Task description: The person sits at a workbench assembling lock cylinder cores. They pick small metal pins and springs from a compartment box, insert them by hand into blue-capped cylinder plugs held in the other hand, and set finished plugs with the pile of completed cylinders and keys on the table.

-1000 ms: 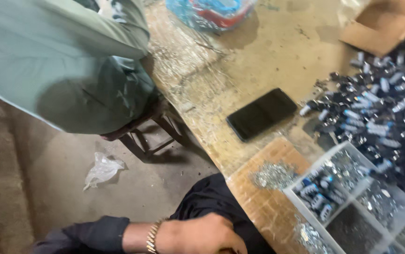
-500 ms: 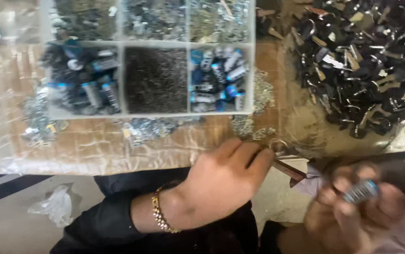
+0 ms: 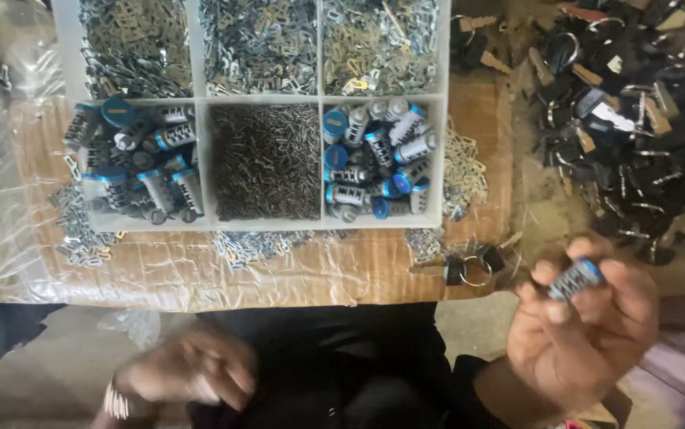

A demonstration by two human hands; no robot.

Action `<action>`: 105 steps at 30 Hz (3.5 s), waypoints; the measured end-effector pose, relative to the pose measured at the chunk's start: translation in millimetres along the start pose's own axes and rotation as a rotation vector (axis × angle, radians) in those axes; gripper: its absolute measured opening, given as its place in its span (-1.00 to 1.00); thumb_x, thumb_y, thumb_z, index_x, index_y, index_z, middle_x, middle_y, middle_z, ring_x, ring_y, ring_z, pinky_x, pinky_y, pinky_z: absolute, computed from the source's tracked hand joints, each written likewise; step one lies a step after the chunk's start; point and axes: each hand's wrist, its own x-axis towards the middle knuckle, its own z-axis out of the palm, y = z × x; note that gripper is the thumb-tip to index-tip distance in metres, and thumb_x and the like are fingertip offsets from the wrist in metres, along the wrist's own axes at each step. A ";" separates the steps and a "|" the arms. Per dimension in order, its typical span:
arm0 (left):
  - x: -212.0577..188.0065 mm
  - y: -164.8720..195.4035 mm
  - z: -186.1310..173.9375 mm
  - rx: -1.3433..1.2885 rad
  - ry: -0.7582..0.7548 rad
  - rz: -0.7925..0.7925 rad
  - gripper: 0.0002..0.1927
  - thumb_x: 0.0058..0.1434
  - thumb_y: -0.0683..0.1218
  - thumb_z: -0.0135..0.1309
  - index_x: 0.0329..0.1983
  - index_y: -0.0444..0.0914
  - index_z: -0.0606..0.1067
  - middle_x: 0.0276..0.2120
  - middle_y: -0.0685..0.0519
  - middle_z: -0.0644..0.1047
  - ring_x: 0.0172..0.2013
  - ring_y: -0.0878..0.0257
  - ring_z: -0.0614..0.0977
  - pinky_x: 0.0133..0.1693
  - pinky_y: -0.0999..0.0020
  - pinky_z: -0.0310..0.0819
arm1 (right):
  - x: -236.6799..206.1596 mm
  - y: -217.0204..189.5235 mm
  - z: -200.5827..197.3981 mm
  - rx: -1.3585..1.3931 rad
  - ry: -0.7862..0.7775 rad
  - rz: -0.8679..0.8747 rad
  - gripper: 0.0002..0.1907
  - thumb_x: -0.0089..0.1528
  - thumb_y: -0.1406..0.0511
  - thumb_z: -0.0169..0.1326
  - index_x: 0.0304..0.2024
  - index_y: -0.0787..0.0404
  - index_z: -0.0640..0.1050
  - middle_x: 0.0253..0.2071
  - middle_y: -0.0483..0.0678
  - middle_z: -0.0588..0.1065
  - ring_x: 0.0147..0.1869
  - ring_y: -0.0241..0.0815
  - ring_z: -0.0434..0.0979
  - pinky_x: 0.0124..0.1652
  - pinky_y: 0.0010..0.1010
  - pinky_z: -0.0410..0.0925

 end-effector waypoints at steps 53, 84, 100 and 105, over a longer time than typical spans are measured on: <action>-21.8 111.2 101.6 1.729 1.226 0.773 -0.47 0.03 -0.07 0.31 0.11 -0.29 0.58 -0.18 -0.08 0.50 -0.13 0.00 0.55 -0.12 0.16 0.52 | -35.4 50.5 104.9 -0.011 -0.730 0.495 -0.48 0.14 0.72 0.18 0.12 0.34 0.49 0.15 0.26 0.38 0.12 0.09 0.60 -0.03 -0.15 0.66; 9.3 114.3 143.4 1.542 0.783 1.231 -0.62 0.02 -0.22 0.33 -0.08 -0.39 0.54 -0.19 -0.09 0.58 -0.20 0.03 0.62 -0.15 0.25 0.56 | -49.3 43.2 151.3 -0.141 -0.469 0.509 -0.64 0.19 0.57 0.25 0.06 0.49 0.58 0.10 0.27 0.49 0.01 -0.08 0.65 -0.12 -0.39 0.63; 5.3 83.0 126.6 0.674 0.702 0.905 -0.76 0.22 -0.21 0.33 -0.04 -0.22 0.64 -0.25 0.02 0.62 -0.28 0.27 0.71 -0.24 0.44 0.60 | -63.4 53.4 151.1 -0.212 -0.459 0.594 -0.63 0.14 0.49 0.35 -0.01 0.47 0.64 -0.05 0.21 0.53 -0.14 -0.16 0.67 -0.33 -0.48 0.60; 26.1 83.3 141.0 0.741 0.760 1.103 -0.85 0.32 -0.21 0.33 -0.09 -0.19 0.63 -0.20 0.04 0.58 -0.20 0.26 0.70 -0.21 0.47 0.61 | -60.6 43.7 141.6 -0.347 -0.495 0.469 -0.56 0.09 0.52 0.36 0.03 0.46 0.64 0.03 0.23 0.57 -0.15 -0.23 0.64 -0.29 -0.60 0.50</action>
